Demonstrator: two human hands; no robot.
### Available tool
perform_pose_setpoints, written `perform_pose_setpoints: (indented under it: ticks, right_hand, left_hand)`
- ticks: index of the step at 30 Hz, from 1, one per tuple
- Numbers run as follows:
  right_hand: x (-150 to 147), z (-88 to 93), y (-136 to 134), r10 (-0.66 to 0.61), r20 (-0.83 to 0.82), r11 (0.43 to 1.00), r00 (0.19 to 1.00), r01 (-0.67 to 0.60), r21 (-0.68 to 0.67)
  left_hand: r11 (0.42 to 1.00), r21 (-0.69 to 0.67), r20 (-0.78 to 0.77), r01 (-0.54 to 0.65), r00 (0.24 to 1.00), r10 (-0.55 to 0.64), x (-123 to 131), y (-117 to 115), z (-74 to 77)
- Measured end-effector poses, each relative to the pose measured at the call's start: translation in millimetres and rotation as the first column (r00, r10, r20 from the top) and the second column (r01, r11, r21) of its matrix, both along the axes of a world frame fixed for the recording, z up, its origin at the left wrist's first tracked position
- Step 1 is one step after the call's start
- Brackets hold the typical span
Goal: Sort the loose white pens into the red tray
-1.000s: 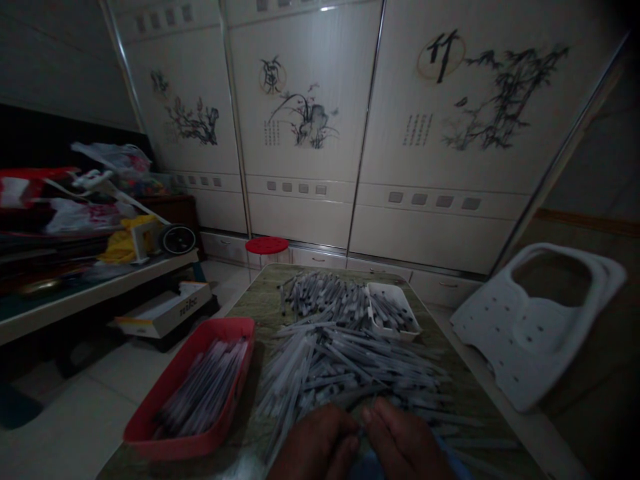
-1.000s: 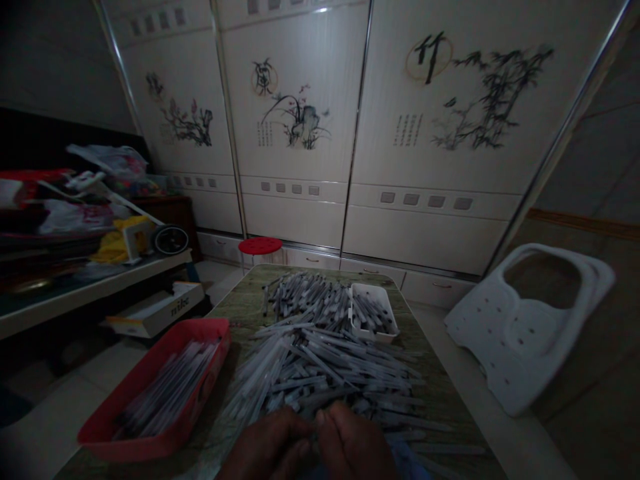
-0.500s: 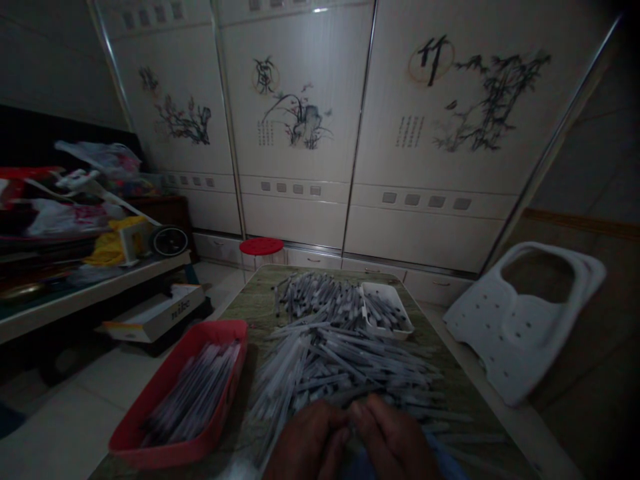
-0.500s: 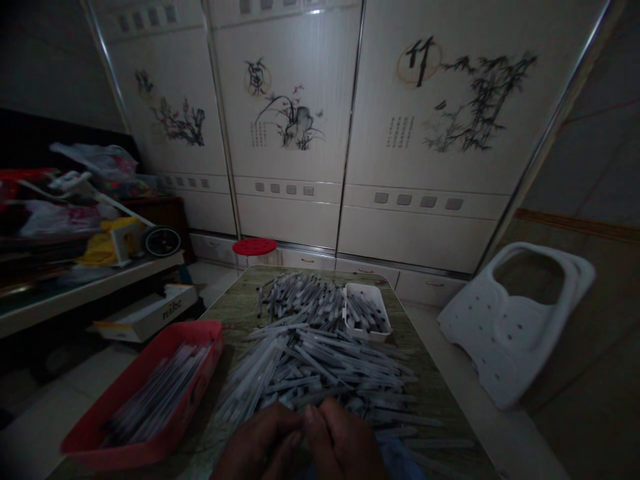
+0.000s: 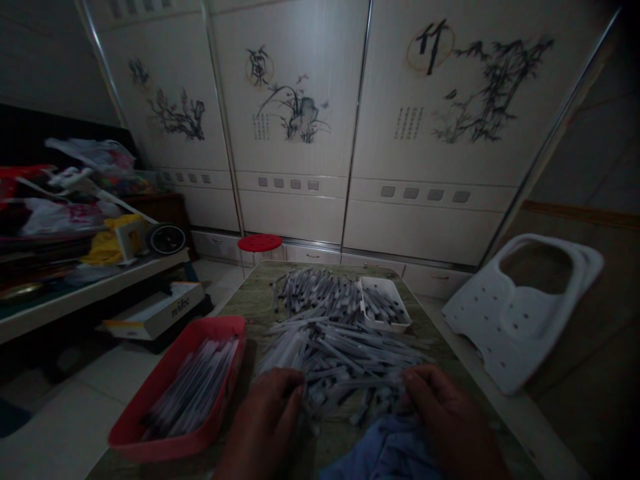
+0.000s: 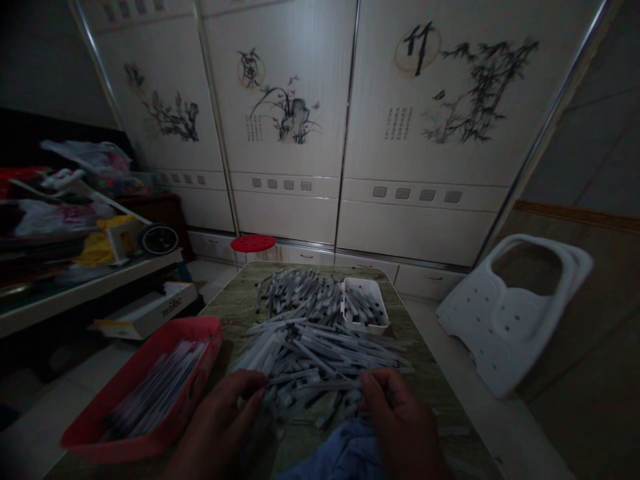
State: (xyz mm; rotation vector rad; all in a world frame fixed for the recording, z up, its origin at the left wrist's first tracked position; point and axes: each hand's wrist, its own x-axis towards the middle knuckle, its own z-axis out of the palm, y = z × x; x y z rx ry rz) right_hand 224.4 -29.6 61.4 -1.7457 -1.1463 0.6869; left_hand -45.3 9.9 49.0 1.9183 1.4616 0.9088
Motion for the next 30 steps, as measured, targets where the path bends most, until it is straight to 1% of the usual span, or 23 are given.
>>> perform_pose_setpoints:
  ticks: [3, 6, 10, 14, 19, 22, 24, 26, 28, 30]
  right_hand:
    - [7, 4.1, -2, -0.066, 0.015, 0.998, 0.998, 0.066, -0.008]
    - [11, 7.7, -4, -0.099, -0.018, 0.995, 0.995, 0.098, -0.027]
    - [20, 6.6, -5, -0.111, -0.002, 0.993, 0.994, 0.111, -0.031]
    - [30, 0.8, -5, -0.061, -0.041, 0.998, 0.997, 0.060, -0.029]
    - [26, 0.5, -8, -0.098, -0.056, 0.995, 0.994, 0.099, 0.021]
    - [24, 2.3, -9, -0.090, -0.026, 0.996, 0.996, 0.089, -0.026]
    - [25, 3.1, -10, -0.068, -0.036, 0.997, 0.997, 0.066, -0.049]
    - [25, 4.1, -9, -0.050, -0.043, 0.998, 0.998, 0.048, -0.042]
    - [24, 5.3, -10, -0.057, -0.040, 0.998, 0.998, 0.056, -0.030]
    - [23, 6.7, -10, -0.076, -0.047, 0.997, 0.996, 0.076, -0.019]
  left_hand:
    - [0.998, -0.017, -0.173, 0.057, 0.983, -0.059, 6, -2, 1.9]
    - [0.993, -0.035, -0.316, 0.115, 0.941, -0.121, 15, -4, 2.1]
    - [0.987, -0.067, -0.401, 0.148, 0.902, -0.162, 16, -2, -2.9]
    - [0.981, -0.090, -0.453, 0.174, 0.870, -0.196, 13, 1, -9.6]
    - [0.977, -0.084, -0.569, 0.196, 0.796, -0.209, 20, 2, -15.1]
    - [0.977, -0.083, -0.576, 0.196, 0.791, -0.207, 25, 2, -14.5]
    - [0.972, -0.087, -0.554, 0.218, 0.800, -0.229, 25, 2, -12.7]
    - [0.967, -0.091, -0.513, 0.238, 0.821, -0.250, 25, 1, -10.7]
    - [0.965, -0.069, -0.427, 0.253, 0.867, -0.258, 23, 0, -9.6]
    - [0.962, -0.039, -0.279, 0.270, 0.921, -0.270, 21, -1, -10.0]
